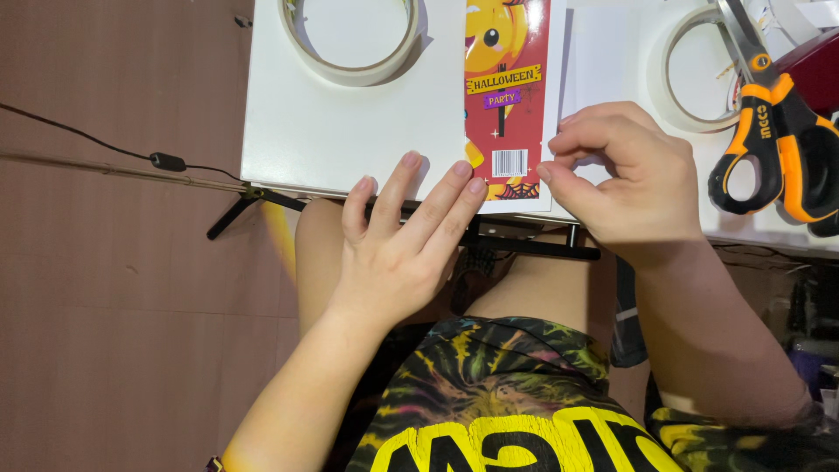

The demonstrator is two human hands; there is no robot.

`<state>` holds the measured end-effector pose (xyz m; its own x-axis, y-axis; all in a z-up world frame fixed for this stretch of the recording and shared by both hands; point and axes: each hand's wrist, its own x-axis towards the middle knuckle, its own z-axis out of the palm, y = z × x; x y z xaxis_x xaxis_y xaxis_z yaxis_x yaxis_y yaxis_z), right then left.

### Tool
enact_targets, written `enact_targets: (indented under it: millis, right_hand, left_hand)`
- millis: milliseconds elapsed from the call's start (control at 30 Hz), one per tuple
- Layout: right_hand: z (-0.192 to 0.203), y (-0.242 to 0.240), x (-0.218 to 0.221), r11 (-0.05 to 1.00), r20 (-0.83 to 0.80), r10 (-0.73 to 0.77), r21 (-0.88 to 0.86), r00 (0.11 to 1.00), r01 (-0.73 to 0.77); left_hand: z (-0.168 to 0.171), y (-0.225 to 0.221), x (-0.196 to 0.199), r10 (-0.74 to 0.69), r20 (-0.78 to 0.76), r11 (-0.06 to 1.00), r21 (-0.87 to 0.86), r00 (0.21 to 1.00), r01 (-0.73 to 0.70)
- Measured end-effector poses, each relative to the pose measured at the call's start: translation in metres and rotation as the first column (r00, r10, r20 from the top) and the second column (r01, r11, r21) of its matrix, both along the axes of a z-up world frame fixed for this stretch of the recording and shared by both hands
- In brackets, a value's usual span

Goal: The person cuts a printed Halloween-themed paper with scissors, folds the paper, and applies tape to the edges.

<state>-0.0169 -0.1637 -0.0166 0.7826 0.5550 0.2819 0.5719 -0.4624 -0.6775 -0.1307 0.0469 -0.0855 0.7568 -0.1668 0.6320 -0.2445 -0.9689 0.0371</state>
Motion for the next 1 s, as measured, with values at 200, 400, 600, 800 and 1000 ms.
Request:
enact_targets:
  millis: [200,400,600,800,1000]
  right_hand:
    - [-0.005,-0.002,0.002,0.998,0.088,-0.010,-0.066,0.996,0.016]
    - [-0.004,-0.001,0.004,0.993,0.172,0.059,-0.112,0.983,-0.040]
    - [-0.013,0.001,-0.007,0.944,0.511,0.240,-0.321,0.826,-0.076]
    - [-0.023,0.008,-0.030,0.935,0.540,0.276,-0.343,0.795,-0.091]
    - [-0.024,0.009,-0.032,0.943,0.588,0.246,-0.330,0.771,-0.050]
  left_hand:
    - [-0.001,0.000,0.000,0.002,0.002,1.000,-0.008,1.000,-0.002]
    - [0.005,0.000,0.001,-0.016,0.008,0.999,-0.039,1.000,0.016]
    - [0.027,0.006,0.003,-0.075,-0.118,0.996,-0.064,0.990,0.067]
    - [0.045,0.013,0.018,-0.148,-0.068,0.988,-0.051,0.987,0.145]
    - [0.043,0.021,0.059,-0.107,-0.010,0.987,0.121,0.994,0.107]
